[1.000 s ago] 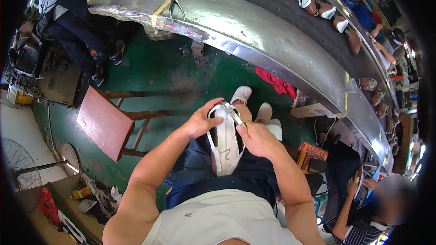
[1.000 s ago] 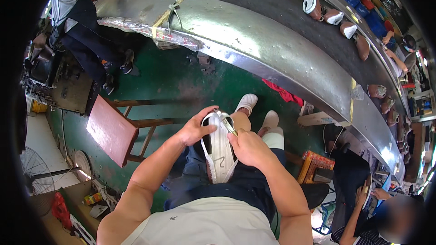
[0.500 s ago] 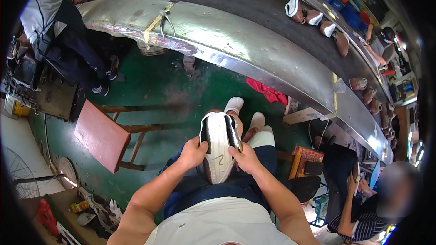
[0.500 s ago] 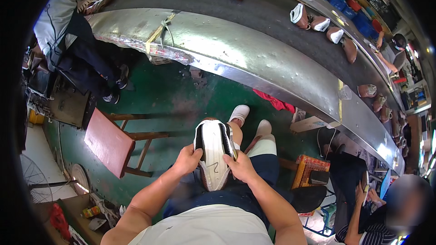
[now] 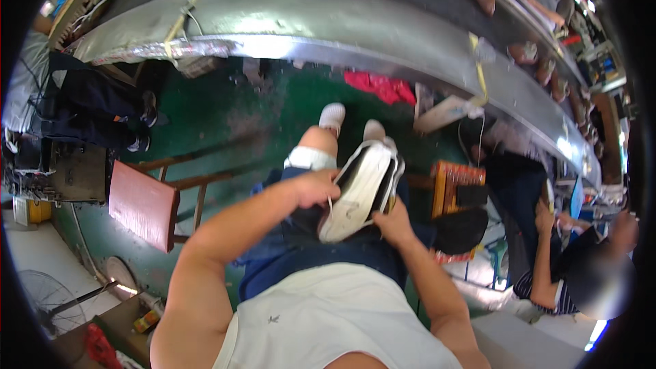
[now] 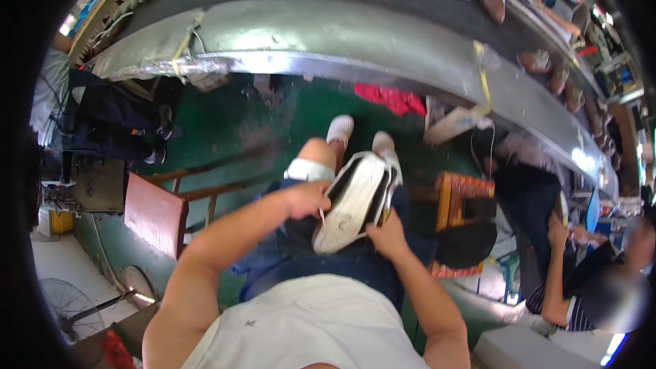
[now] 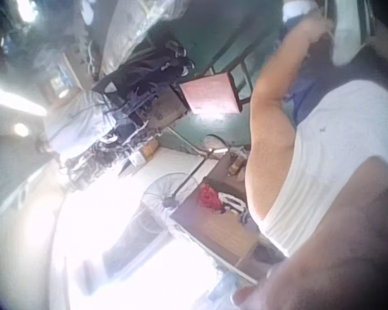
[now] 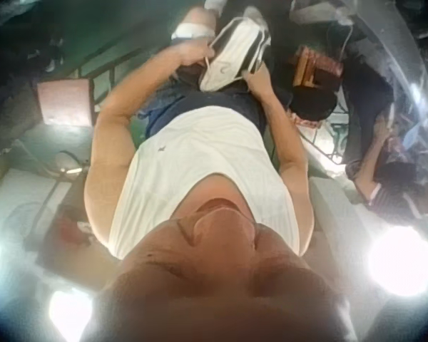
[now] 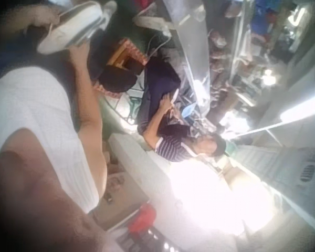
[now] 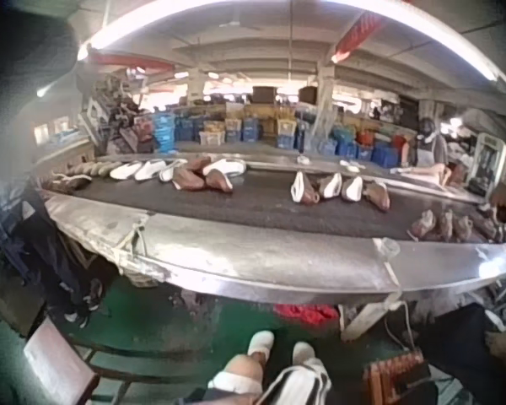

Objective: Trimming excess material and adjusting shoe uppers on an assembly line conveyor belt.

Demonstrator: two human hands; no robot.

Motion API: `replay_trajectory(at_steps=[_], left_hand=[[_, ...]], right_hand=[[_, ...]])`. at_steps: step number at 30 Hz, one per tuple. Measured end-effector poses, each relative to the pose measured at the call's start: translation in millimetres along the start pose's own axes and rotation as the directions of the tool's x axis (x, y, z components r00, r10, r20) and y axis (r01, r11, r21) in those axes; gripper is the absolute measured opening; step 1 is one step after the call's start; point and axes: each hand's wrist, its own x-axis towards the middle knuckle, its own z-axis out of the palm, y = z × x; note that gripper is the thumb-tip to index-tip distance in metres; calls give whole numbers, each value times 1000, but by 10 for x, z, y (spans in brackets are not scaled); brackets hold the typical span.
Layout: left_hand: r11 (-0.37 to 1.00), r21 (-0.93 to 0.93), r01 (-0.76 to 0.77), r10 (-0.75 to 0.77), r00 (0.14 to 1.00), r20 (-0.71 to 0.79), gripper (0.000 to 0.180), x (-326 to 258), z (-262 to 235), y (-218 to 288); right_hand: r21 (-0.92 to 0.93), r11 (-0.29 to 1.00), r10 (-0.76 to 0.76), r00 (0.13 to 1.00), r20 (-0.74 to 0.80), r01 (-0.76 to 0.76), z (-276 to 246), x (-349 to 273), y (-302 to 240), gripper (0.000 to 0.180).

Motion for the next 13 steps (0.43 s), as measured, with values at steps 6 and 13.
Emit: replay_trajectory(at_steps=[6,13], left_hand=[[998,4,-65,64,994,92,82,165,222,-42],[857,498,-130,248,952,-178,102,77,632,-425]], right_hand=[[37,960,265,941,210,-278,-657,-183,-430,30],[90,992,61,951,303,-92,-936,-333,-554,34]])
